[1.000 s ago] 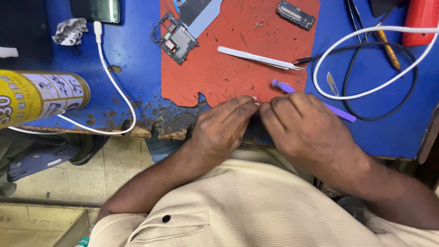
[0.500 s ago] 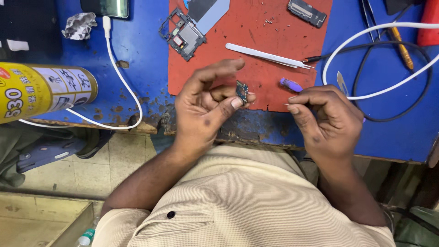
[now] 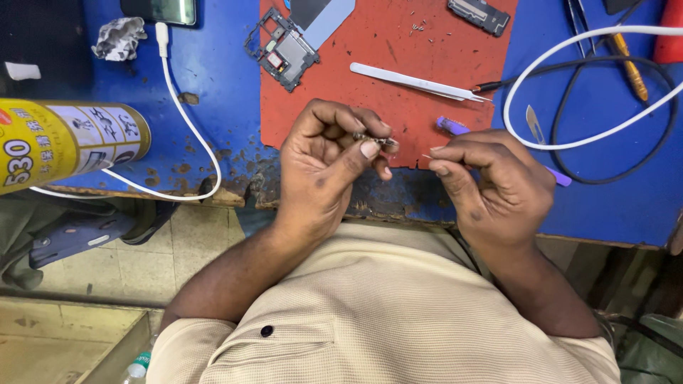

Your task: The person cleans a small electronic component using a spray can and a toothbrush, then uses tweezers to handle and place the component onto a larger circuit board. The workspace contains various disassembled phone parts and tools.

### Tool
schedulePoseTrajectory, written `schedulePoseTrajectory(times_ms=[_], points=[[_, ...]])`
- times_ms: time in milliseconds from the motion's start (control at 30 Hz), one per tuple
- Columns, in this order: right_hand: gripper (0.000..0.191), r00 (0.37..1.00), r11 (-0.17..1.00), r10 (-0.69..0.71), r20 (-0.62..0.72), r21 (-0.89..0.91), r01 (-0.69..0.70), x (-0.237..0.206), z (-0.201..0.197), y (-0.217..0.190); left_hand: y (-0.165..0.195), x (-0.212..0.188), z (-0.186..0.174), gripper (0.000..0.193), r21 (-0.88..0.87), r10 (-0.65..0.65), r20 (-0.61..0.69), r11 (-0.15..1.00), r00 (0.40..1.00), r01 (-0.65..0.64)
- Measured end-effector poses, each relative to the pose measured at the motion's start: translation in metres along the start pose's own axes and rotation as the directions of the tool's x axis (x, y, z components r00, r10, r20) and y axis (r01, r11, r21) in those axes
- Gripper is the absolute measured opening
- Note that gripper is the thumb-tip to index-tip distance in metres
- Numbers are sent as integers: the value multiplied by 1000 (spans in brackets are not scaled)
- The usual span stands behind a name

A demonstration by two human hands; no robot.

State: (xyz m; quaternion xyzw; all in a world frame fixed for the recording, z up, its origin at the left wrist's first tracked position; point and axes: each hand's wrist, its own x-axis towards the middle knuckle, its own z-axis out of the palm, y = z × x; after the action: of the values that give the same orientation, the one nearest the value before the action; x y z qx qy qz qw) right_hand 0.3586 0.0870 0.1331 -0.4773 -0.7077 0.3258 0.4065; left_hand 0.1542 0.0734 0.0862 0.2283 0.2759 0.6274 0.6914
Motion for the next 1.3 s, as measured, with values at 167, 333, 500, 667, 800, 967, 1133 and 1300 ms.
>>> schedulePoseTrajectory(times_ms=[167,333,500,667,800,967,1133,1300], points=[[11,999,996,-32,22,-80,34,7,4,-5,4,-2,4,20,139,16,-95,990,995,-3],[11,998,994,-42,47,-101,46,7,5,0,7,-4,9,21,285,16,-155,958,988,29],[10,997,990,-37,74,-136,47,5,4,2,9,-4,12,25,344,-34,-189,934,981,98],[10,995,987,12,97,-160,4,5,8,1,9,-2,14,27,375,-65,-225,915,972,148],[10,993,990,3,114,-138,12,7,9,2,8,-1,15,26,377,-59,-235,914,970,147],[12,991,985,-23,129,-166,45,7,10,2,8,-1,15,26,420,-65,-235,893,970,161],[10,990,986,-20,137,-162,42,9,11,3,8,-2,15,26,427,-59,-227,891,972,154],[11,987,983,-42,152,-170,68,10,12,2,8,-4,14,25,452,-72,-209,877,975,162]])
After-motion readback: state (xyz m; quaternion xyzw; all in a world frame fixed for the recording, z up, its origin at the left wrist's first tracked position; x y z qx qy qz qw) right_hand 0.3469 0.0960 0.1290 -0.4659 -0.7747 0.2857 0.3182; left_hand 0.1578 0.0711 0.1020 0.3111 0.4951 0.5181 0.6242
